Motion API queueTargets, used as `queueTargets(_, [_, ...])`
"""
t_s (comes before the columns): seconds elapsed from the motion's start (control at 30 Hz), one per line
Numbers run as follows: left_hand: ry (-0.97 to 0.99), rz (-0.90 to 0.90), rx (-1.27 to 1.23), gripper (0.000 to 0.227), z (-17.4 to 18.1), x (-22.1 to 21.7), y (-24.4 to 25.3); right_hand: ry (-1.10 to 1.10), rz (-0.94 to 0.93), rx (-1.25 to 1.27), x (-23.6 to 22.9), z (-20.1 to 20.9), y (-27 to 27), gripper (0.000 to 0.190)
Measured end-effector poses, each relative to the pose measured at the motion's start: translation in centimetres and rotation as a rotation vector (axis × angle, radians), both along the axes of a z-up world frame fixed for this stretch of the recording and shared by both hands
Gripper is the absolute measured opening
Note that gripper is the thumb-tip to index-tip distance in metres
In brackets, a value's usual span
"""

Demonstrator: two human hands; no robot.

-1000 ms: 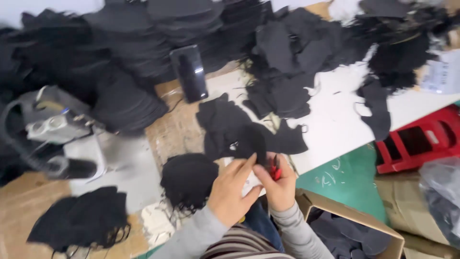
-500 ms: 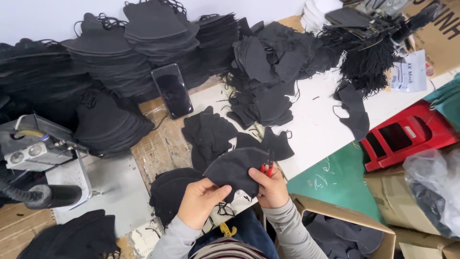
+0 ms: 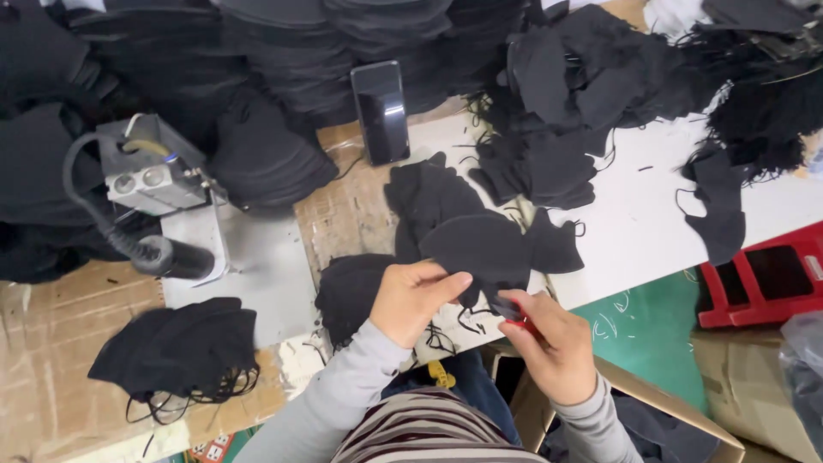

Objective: Trimming excess threads and inspecting black fabric face masks at a production workbench.

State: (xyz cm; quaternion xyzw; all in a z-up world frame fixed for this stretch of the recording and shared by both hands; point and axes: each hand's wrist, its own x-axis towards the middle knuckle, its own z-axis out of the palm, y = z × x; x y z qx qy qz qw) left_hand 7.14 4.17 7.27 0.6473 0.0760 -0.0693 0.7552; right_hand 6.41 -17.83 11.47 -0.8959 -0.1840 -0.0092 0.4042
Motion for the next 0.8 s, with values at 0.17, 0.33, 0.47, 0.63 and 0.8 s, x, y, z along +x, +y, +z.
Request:
queueTargets(0.17, [0.028, 0.011, -0.171, 0.022, -0.9, -0.6, -0.6, -0.207, 0.096, -0.082, 0.4, 0.0, 0.9, 0.038])
queueTargets(0.33, [0.028, 0.039, -0.184, 0.024, -1.4, -1.3, -0.8, -0.254, 0.142, -0.124, 0.3, 0.1, 1.2, 0.038])
queueTargets(0.47, [0.015, 0.016, -0.173, 0.021, -1.4, -1.8, -1.0, -0.252, 0.144, -0.105, 0.1, -0.2, 1.1, 0.036])
queueTargets(0.63, [-0.031, -0.009, -0.251, 0.016, -1.6, -2.4, -1.3, -0.225, 0.29, -0.072, -0.4, 0.2, -0.6, 0.032])
queueTargets(0.8, [-0.211, 0.119, -0.354, 0.029, -1.4, -2.5, -1.2, 0.018, 0.164, 0.094, -0.6, -0.7, -3.8, 0.031])
